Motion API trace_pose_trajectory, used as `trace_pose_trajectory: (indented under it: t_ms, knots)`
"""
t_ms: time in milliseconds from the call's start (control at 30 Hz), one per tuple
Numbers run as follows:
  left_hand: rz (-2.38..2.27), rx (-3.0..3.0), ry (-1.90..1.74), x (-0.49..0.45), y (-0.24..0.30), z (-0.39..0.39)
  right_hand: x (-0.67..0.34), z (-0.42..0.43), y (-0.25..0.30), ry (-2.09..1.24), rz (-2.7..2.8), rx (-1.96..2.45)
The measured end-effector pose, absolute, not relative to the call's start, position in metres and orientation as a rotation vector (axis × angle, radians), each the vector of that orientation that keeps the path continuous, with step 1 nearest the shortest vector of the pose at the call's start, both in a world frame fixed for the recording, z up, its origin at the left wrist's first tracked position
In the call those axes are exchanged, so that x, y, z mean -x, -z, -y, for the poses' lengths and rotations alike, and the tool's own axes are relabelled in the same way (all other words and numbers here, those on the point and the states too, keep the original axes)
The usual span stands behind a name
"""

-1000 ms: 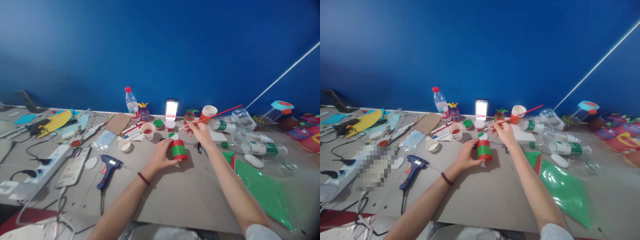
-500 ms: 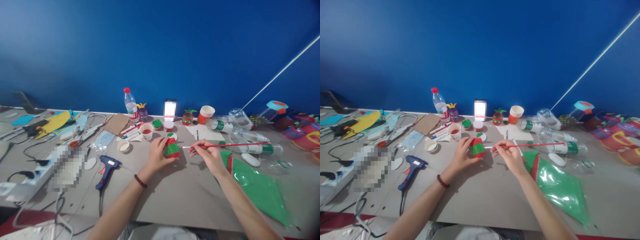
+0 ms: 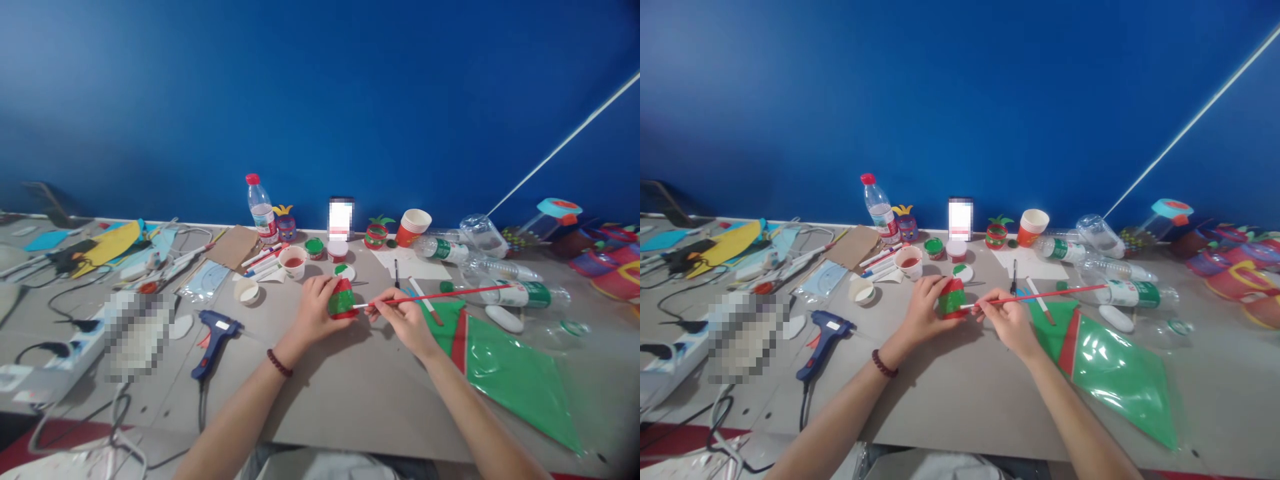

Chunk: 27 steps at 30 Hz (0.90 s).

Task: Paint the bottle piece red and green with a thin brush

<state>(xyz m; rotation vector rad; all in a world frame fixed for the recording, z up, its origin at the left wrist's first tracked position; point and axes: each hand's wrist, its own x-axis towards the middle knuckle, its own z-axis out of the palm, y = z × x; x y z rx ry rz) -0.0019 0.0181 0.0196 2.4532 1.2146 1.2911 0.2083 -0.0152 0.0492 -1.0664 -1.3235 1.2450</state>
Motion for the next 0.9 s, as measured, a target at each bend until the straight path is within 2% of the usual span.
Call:
trace_pose_trajectory:
  t_ms: [900]
  knots:
    - [-1.235,-2.462,-1.316,-0.0005,-0.0239,-0.0158,-0.2140,0.0183,-0.0490,-1.062,1.508,1.176]
